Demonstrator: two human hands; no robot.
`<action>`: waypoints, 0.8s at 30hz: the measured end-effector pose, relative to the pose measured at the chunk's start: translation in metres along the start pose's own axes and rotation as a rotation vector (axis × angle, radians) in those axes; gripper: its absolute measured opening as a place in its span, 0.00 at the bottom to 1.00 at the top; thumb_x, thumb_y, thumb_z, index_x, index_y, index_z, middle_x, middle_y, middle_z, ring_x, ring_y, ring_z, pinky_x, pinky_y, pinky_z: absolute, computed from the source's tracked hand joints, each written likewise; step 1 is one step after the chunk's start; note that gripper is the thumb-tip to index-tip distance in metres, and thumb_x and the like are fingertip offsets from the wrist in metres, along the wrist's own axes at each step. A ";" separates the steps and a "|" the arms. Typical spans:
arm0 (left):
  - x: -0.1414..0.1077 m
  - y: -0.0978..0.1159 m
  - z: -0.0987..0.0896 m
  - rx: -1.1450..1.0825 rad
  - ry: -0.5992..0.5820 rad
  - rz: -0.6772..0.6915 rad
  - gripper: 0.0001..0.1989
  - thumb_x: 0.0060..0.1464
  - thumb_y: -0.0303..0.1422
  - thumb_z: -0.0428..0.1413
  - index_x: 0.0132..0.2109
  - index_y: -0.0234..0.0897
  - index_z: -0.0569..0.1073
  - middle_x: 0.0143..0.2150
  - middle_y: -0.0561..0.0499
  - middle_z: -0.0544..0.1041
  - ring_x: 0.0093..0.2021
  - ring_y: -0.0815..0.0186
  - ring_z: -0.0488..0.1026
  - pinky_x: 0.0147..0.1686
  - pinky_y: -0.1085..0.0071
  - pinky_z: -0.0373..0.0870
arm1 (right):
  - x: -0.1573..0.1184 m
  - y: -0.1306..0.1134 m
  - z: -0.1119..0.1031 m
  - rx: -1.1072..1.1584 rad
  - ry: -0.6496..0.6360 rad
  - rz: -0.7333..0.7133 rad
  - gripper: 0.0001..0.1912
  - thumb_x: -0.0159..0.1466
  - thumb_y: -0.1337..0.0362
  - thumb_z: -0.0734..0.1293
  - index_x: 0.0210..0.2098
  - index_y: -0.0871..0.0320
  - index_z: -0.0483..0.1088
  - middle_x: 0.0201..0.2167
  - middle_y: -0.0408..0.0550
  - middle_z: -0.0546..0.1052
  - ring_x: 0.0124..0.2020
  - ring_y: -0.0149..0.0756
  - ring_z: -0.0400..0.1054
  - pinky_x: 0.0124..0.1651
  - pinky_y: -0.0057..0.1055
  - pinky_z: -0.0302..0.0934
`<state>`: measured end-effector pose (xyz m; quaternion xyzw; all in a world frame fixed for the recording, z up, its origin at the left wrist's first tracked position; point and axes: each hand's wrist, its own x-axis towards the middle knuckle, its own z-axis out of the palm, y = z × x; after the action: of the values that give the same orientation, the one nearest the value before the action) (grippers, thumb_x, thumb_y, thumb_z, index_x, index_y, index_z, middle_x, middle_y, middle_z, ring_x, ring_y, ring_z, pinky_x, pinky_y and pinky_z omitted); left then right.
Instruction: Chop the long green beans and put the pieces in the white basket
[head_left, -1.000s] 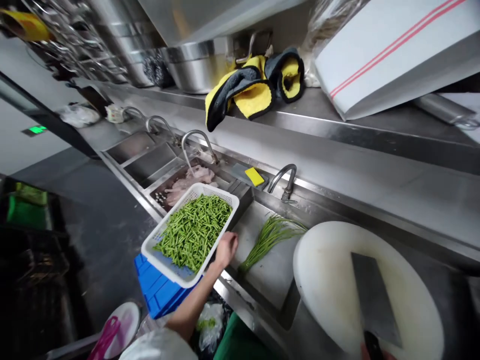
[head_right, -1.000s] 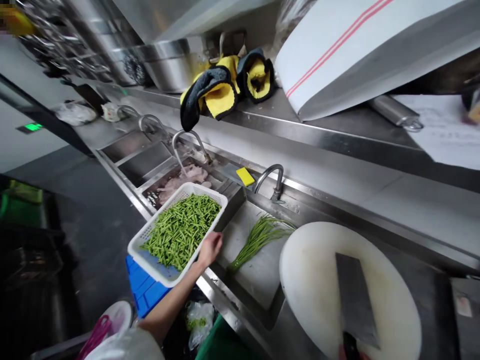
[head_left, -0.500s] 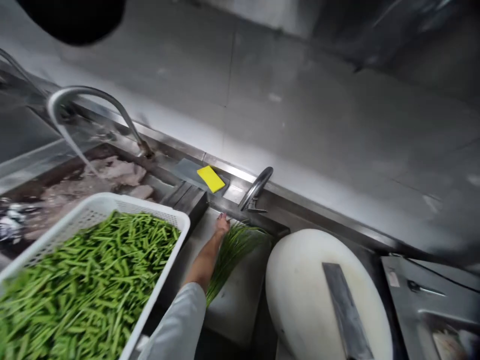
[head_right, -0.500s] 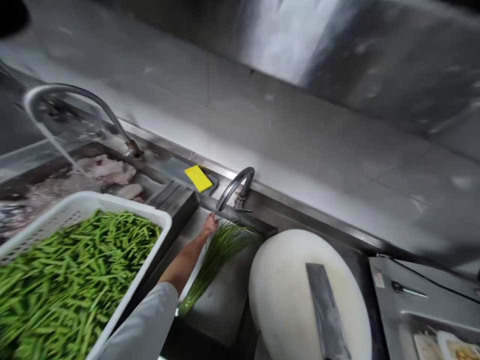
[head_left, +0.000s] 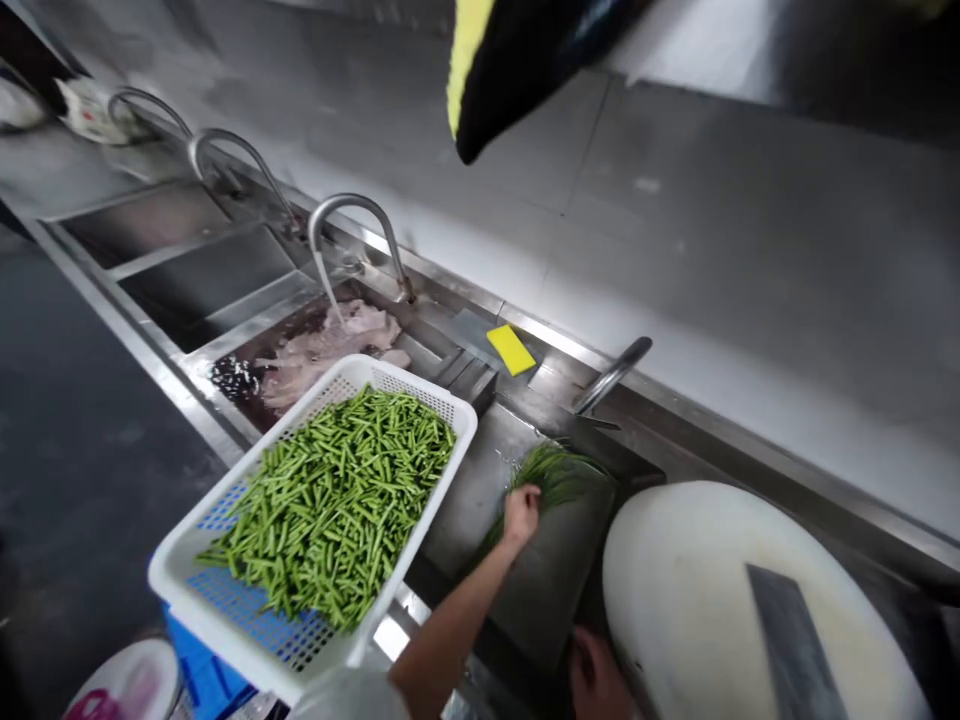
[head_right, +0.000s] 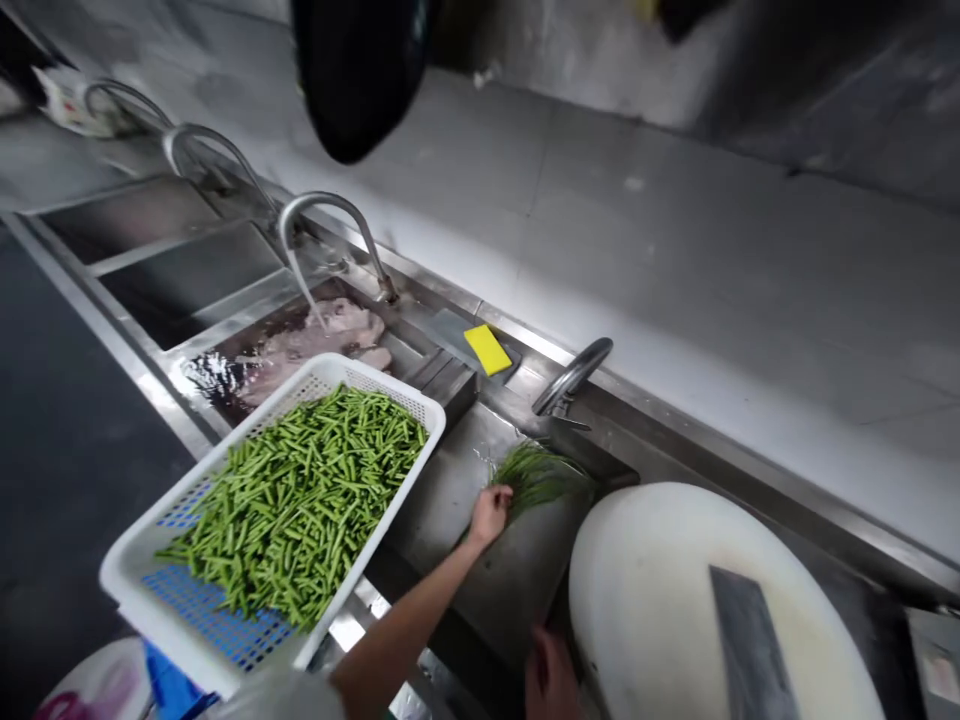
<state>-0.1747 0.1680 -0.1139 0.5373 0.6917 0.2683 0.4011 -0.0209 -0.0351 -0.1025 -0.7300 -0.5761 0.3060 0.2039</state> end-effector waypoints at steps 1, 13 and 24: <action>-0.031 -0.004 -0.007 -0.017 -0.012 0.000 0.16 0.61 0.27 0.46 0.37 0.39 0.79 0.32 0.48 0.82 0.33 0.64 0.79 0.37 0.67 0.76 | 0.030 -0.014 0.009 -0.005 -0.050 -0.058 0.13 0.64 0.67 0.62 0.45 0.54 0.77 0.45 0.50 0.81 0.47 0.40 0.75 0.52 0.35 0.69; -0.175 -0.157 -0.169 0.035 0.340 -0.129 0.13 0.54 0.47 0.61 0.46 0.53 0.78 0.45 0.49 0.78 0.46 0.56 0.76 0.33 0.65 0.78 | 0.379 -0.110 0.106 -0.318 -0.284 -0.049 0.12 0.60 0.66 0.69 0.43 0.61 0.77 0.43 0.55 0.80 0.50 0.44 0.72 0.55 0.42 0.61; -0.228 -0.171 -0.290 0.269 0.740 -0.019 0.14 0.59 0.45 0.52 0.44 0.49 0.79 0.35 0.46 0.80 0.41 0.55 0.79 0.36 0.60 0.81 | 0.359 -0.096 0.171 -0.111 -0.413 0.019 0.08 0.52 0.68 0.71 0.17 0.57 0.71 0.19 0.46 0.77 0.31 0.41 0.75 0.40 0.34 0.67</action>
<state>-0.4869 -0.0812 -0.0352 0.4456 0.8234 0.3472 0.0534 -0.1524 0.3261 -0.2407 -0.6673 -0.6147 0.4187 0.0382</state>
